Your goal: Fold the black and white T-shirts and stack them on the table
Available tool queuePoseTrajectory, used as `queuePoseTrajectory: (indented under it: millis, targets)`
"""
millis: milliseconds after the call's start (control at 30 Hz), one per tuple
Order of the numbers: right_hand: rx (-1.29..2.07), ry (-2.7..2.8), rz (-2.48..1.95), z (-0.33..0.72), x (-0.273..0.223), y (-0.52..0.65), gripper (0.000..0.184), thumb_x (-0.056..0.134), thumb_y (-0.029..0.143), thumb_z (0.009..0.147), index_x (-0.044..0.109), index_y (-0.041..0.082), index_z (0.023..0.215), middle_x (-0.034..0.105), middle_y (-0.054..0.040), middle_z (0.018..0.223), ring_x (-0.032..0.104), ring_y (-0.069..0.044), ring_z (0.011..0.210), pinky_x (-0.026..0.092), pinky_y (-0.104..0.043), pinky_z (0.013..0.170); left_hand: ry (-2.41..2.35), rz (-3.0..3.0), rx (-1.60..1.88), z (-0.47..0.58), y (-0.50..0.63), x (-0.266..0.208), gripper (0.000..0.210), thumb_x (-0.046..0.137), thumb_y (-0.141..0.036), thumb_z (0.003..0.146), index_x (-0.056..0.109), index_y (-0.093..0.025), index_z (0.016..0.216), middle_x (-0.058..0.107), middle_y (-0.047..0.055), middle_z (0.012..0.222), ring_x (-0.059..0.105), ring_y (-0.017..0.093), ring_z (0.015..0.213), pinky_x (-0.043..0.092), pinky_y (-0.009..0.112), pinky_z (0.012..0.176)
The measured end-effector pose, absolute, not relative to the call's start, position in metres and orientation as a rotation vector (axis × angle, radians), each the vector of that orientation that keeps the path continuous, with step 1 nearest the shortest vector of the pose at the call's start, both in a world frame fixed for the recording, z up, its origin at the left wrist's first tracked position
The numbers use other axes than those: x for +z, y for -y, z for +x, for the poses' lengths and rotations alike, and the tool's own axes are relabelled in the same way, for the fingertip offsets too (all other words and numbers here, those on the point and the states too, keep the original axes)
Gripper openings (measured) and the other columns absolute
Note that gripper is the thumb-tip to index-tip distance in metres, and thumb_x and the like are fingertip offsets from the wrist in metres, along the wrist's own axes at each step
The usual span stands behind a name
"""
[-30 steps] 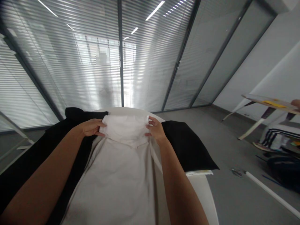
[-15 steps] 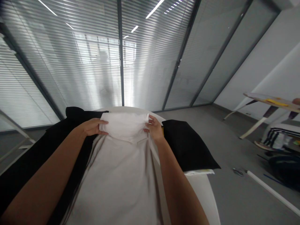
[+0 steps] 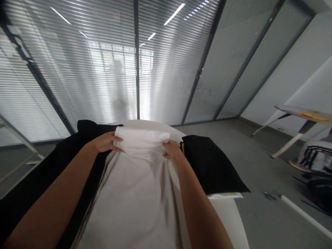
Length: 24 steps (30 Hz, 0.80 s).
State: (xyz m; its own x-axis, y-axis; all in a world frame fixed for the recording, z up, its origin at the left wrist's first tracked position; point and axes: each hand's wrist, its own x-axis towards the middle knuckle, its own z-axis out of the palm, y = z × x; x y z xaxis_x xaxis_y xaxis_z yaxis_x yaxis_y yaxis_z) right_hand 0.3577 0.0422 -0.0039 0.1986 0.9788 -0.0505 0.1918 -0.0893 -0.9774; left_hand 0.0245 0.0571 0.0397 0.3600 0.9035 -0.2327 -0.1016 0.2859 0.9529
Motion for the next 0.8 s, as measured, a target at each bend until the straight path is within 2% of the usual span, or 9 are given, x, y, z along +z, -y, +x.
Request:
queuePoseTrajectory:
  millis: [100, 200, 367, 500, 633, 800]
  targets:
    - [1.151, 1.067, -1.524, 0.354, 0.006, -0.035, 0.024, 0.071, 0.029, 0.069, 0.065, 0.023, 0.092, 0.063, -0.0045, 0.080, 0.057, -0.016, 0.062, 0.059, -0.037, 0.051, -0.975, 1.033, 0.831, 0.024, -0.057, 0.040, 0.061, 0.084, -0.011, 0.056, 0.062, -0.015, 0.112, 0.067, 0.016, 0.112, 0.066, 0.035, 0.099, 0.060, 0.054, 0.075]
    - [1.295, 0.985, -1.491, 0.350, 0.016, -0.029, 0.026, 0.069, 0.031, 0.073, 0.062, 0.025, 0.097, 0.064, -0.0065, 0.099, 0.059, -0.019, 0.074, 0.061, -0.043, 0.057, -0.998, 1.018, 0.825, 0.023, -0.056, 0.039, 0.060, 0.084, -0.011, 0.054, 0.063, -0.015, 0.110, 0.068, 0.016, 0.111, 0.067, 0.035, 0.098, 0.060, 0.052, 0.074]
    - [1.414, 0.948, -1.389, 0.351, 0.024, -0.025, 0.029, 0.064, 0.027, 0.074, 0.060, 0.024, 0.102, 0.065, -0.0073, 0.103, 0.062, -0.022, 0.079, 0.060, -0.052, 0.063, -1.020, 1.059, 0.793, 0.020, -0.053, 0.044, 0.058, 0.084, -0.011, 0.053, 0.064, -0.018, 0.107, 0.068, 0.012, 0.113, 0.066, 0.035, 0.100, 0.061, 0.053, 0.073]
    - [1.450, 0.996, -1.244, 0.355, 0.026, -0.021, 0.036, 0.067, 0.030, 0.073, 0.060, 0.026, 0.108, 0.065, -0.0066, 0.108, 0.063, -0.022, 0.085, 0.060, -0.047, 0.066, -0.983, 1.126, 0.816, 0.017, -0.049, 0.050, 0.062, 0.084, -0.012, 0.055, 0.063, -0.017, 0.113, 0.066, 0.014, 0.117, 0.066, 0.035, 0.102, 0.061, 0.051, 0.073]
    - [1.435, 1.052, -1.066, 0.354, 0.030, -0.016, 0.040, 0.072, 0.034, 0.070, 0.060, 0.029, 0.108, 0.062, -0.0038, 0.120, 0.061, -0.024, 0.100, 0.060, -0.042, 0.071, -0.923, 1.165, 0.984, 0.016, -0.047, 0.052, 0.063, 0.082, -0.009, 0.055, 0.063, -0.017, 0.115, 0.068, 0.012, 0.113, 0.068, 0.031, 0.096, 0.062, 0.047, 0.073]
    - [1.353, 1.108, -0.909, 0.352, 0.034, -0.015, 0.044, 0.073, 0.036, 0.071, 0.060, 0.033, 0.113, 0.060, 0.0004, 0.124, 0.057, -0.025, 0.109, 0.059, -0.041, 0.075, -0.845, 1.155, 1.169, 0.016, -0.049, 0.049, 0.046, 0.080, -0.007, 0.055, 0.068, -0.012, 0.100, 0.070, 0.009, 0.100, 0.066, 0.027, 0.096, 0.060, 0.043, 0.080]
